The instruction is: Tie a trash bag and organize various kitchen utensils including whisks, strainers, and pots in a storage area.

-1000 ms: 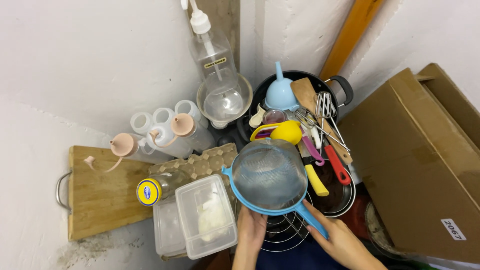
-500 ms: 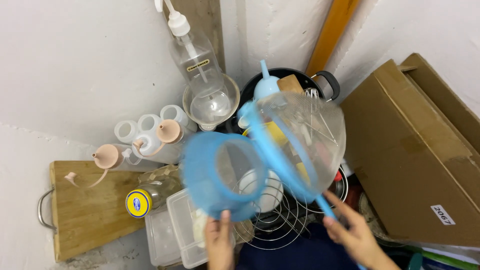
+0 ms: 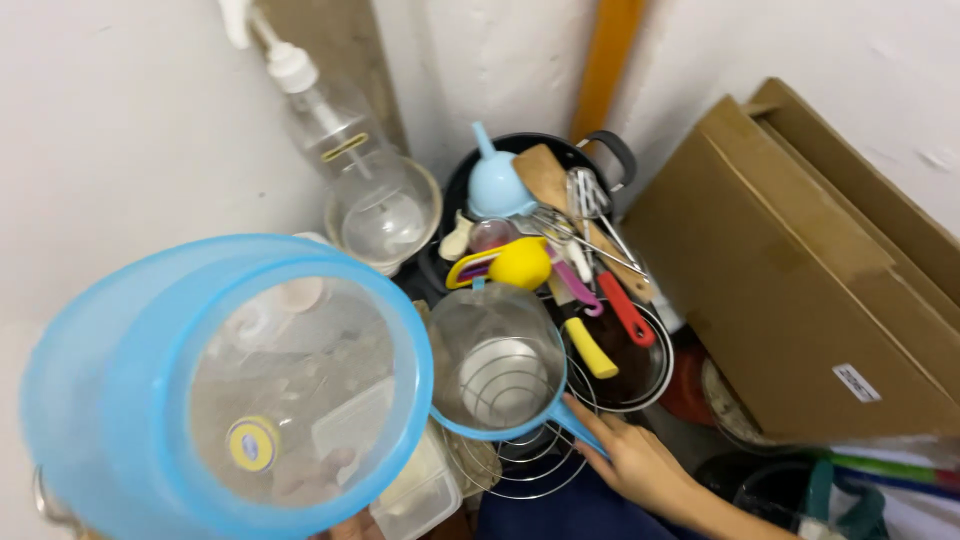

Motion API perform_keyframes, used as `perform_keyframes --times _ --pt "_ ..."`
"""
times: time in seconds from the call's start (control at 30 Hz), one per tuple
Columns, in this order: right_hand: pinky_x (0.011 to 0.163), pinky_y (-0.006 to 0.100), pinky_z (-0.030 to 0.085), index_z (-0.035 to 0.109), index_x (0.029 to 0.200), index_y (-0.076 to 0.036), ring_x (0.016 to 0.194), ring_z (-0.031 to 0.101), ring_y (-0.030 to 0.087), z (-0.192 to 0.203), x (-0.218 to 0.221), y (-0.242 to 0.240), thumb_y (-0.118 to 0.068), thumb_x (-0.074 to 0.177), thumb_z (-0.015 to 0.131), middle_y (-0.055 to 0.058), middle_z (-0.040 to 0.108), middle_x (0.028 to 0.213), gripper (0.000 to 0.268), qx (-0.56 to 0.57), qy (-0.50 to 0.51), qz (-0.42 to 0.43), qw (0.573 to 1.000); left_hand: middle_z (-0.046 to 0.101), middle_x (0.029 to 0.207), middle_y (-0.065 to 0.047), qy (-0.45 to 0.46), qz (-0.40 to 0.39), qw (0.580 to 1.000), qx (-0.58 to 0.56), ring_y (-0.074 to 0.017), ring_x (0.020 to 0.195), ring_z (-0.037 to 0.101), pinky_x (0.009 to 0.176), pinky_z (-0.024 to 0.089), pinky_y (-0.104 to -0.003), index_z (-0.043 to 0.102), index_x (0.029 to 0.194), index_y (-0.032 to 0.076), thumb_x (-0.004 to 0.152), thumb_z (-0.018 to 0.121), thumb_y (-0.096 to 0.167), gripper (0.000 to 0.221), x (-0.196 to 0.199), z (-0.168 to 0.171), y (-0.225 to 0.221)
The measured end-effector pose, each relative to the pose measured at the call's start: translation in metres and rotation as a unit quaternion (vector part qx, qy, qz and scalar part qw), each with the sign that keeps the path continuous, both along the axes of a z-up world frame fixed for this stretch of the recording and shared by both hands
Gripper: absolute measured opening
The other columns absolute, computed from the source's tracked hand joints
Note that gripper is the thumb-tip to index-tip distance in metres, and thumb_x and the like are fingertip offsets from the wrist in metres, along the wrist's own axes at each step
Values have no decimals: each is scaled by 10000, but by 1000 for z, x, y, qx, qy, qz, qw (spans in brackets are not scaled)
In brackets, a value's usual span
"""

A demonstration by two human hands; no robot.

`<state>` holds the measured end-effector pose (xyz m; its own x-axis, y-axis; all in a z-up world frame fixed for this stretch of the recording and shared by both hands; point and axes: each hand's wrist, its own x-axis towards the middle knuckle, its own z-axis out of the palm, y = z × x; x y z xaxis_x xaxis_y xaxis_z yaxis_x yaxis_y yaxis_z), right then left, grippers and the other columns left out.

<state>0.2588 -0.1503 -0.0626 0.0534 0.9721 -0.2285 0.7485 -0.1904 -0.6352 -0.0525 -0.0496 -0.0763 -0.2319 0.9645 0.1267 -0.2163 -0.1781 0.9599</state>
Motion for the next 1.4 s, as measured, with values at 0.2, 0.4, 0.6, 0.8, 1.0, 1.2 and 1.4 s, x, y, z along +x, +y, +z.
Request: perform_keyframes --times 0.2,0.4,0.6,0.8,1.0,1.2,1.4 --pt "720 446 562 395 1509 -154 874 659 352 3 1 -3 -282 897 688 184 616 1066 689 33 6 22 999 665 1211 -271 28 -43 999 -7 -329 1079 699 912 609 -479 470 1412 -85 983 637 161 522 10 -13 10" --pt "836 396 549 707 1101 -105 991 635 262 -17 62 -10 -241 862 686 66 661 1012 276 2 -44 -54 998 659 1215 -264 64 -68 995 -18 -334 1103 694 944 601 -461 486 1401 -95 982 634 135 501 24 -18 18" --pt "786 441 542 739 882 -80 930 663 309 -75 102 -16 -120 799 663 53 692 964 120 69 -129 6 989 631 1305 -272 25 -85 996 1 -338 1168 670 1000 573 -464 477 1428 -111 984 613 71 498 46 13 21" --pt "754 448 563 725 966 -56 899 709 345 -101 130 -12 -110 860 648 99 729 979 141 34 -31 30 998 623 1316 -286 44 -100 994 -10 -346 1197 653 1032 548 -471 468 1424 -134 978 593 27 491 50 14 23" --pt "732 473 551 718 989 -48 888 697 366 -91 142 6 -138 837 682 127 735 941 180 -2 -74 92 993 635 1318 -266 21 -104 994 -9 -322 1206 656 1050 534 -457 504 1392 -127 966 606 9 459 66 10 16" --pt "657 432 550 698 840 -47 797 708 316 -125 147 9 -126 843 648 133 714 838 93 12 -233 300 925 673 1279 -255 14 -118 993 27 -294 1186 659 1095 502 -429 576 1343 -143 986 649 -8 388 76 -3 12" --pt "579 406 558 660 893 13 692 708 298 -104 138 4 -94 827 608 181 660 1043 135 81 -248 348 900 658 1306 -235 -6 -126 992 8 -288 1218 644 1096 484 -427 530 1381 -123 951 644 21 467 81 10 8"
